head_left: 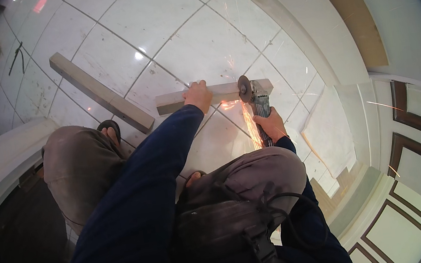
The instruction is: The person uses an angle grinder to cut a metal bar into smaller pieces. They hold the bar with one hand and operate the grinder with the other, producing sparks as the metal is cut. The person repositions the bar multiple times to complete the cuts.
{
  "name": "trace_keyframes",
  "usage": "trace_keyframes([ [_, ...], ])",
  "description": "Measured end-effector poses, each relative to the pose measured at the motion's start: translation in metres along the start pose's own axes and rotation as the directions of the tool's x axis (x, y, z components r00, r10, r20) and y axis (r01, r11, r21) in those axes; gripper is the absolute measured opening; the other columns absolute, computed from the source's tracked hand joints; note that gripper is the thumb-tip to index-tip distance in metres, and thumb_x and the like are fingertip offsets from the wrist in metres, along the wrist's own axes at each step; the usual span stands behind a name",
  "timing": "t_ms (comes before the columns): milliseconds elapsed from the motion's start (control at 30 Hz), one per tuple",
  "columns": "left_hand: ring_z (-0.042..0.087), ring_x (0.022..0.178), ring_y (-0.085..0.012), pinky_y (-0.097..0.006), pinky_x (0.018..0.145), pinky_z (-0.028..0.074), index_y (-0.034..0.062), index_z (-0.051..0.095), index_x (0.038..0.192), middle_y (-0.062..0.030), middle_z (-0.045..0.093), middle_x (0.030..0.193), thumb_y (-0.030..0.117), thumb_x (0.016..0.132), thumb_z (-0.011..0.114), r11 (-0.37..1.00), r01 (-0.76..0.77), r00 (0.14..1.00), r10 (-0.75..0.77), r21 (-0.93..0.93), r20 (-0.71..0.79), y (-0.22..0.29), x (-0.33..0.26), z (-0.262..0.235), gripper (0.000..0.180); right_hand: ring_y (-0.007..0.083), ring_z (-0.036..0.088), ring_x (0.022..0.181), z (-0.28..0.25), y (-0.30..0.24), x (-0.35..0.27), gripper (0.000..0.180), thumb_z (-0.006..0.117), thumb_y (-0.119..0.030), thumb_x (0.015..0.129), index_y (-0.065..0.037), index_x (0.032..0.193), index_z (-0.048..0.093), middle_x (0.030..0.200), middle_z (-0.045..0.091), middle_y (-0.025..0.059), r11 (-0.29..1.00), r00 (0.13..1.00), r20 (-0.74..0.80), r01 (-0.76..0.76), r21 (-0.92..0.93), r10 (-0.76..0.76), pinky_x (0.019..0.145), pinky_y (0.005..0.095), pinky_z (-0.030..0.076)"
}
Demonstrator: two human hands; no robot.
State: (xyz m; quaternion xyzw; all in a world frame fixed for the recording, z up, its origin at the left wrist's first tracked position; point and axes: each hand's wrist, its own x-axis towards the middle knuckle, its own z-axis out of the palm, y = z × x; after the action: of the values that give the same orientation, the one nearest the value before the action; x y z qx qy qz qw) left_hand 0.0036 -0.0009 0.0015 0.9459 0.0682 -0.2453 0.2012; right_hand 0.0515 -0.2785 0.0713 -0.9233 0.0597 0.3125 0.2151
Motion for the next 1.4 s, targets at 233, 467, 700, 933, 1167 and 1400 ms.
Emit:
trace_keyframes([
  [233, 0.061, 0.118, -0.0328, -0.048, 0.089, 0.061, -0.0003, 0.072, 0.117, -0.0115, 0.057, 0.128, 0.001, 0.091, 0.067, 1.000, -0.011, 1.000, 0.011, 0.017, 0.004, 0.003, -0.001, -0.005, 0.027, 0.0471, 0.071, 0.103, 0.003, 0.015, -0.007, 0.074, 0.078, -0.041, 0.075, 0.010, 0.125, 0.057, 0.109, 0.071, 0.0342, 0.998, 0.999, -0.035, 0.035, -0.056, -0.037, 0.090, 0.0478, 0.056],
  [467, 0.060, 0.117, -0.0332, -0.047, 0.088, 0.062, -0.0007, 0.073, 0.116, -0.0116, 0.057, 0.128, 0.002, 0.088, 0.070, 0.999, -0.022, 0.999, 0.020, 0.047, 0.033, 0.001, 0.002, -0.001, 0.028, 0.0466, 0.071, 0.106, -0.002, 0.011, -0.026, 0.074, 0.077, -0.041, 0.076, 0.008, 0.127, 0.056, 0.112, 0.071, 0.0348, 0.994, 0.999, -0.004, -0.032, -0.101, 0.032, 0.092, 0.0480, 0.056],
  [700, 0.060, 0.117, -0.0332, -0.046, 0.090, 0.061, -0.0010, 0.071, 0.118, -0.0118, 0.056, 0.128, -0.001, 0.087, 0.069, 1.000, -0.013, 1.000, 0.013, 0.022, -0.008, -0.001, 0.002, 0.006, 0.031, 0.0450, 0.072, 0.105, 0.007, 0.016, -0.029, 0.072, 0.079, -0.041, 0.075, 0.005, 0.127, 0.057, 0.112, 0.072, 0.0312, 0.998, 0.998, -0.012, -0.057, -0.032, 0.056, 0.091, 0.0481, 0.056],
  [933, 0.061, 0.116, -0.0335, -0.045, 0.093, 0.060, -0.0024, 0.070, 0.117, -0.0122, 0.057, 0.129, -0.003, 0.088, 0.068, 1.000, -0.018, 1.000, 0.018, 0.001, 0.001, 0.000, 0.000, -0.001, 0.030, 0.0453, 0.072, 0.103, 0.008, 0.019, -0.023, 0.069, 0.080, -0.040, 0.077, 0.005, 0.124, 0.057, 0.107, 0.073, 0.0299, 0.998, 0.999, -0.051, 0.004, -0.067, -0.007, 0.089, 0.0489, 0.056],
  [1167, 0.062, 0.116, -0.0329, -0.043, 0.092, 0.061, -0.0028, 0.071, 0.114, -0.0126, 0.058, 0.127, -0.002, 0.087, 0.068, 0.998, -0.049, 0.999, 0.050, 0.042, -0.014, -0.003, 0.003, 0.005, 0.028, 0.0442, 0.072, 0.103, 0.005, 0.008, -0.022, 0.071, 0.079, -0.040, 0.077, 0.006, 0.126, 0.056, 0.108, 0.073, 0.0295, 1.000, 0.999, -0.021, -0.027, 0.001, 0.027, 0.089, 0.0472, 0.057],
  [1400, 0.061, 0.118, -0.0334, -0.044, 0.093, 0.060, -0.0020, 0.071, 0.118, -0.0129, 0.058, 0.129, -0.002, 0.087, 0.068, 1.000, -0.012, 1.000, 0.012, -0.005, 0.005, -0.002, 0.002, 0.001, 0.031, 0.0441, 0.073, 0.102, 0.012, 0.025, -0.015, 0.072, 0.080, -0.041, 0.077, 0.006, 0.126, 0.056, 0.106, 0.074, 0.0288, 0.999, 0.999, -0.034, -0.006, -0.044, 0.004, 0.088, 0.0473, 0.057],
])
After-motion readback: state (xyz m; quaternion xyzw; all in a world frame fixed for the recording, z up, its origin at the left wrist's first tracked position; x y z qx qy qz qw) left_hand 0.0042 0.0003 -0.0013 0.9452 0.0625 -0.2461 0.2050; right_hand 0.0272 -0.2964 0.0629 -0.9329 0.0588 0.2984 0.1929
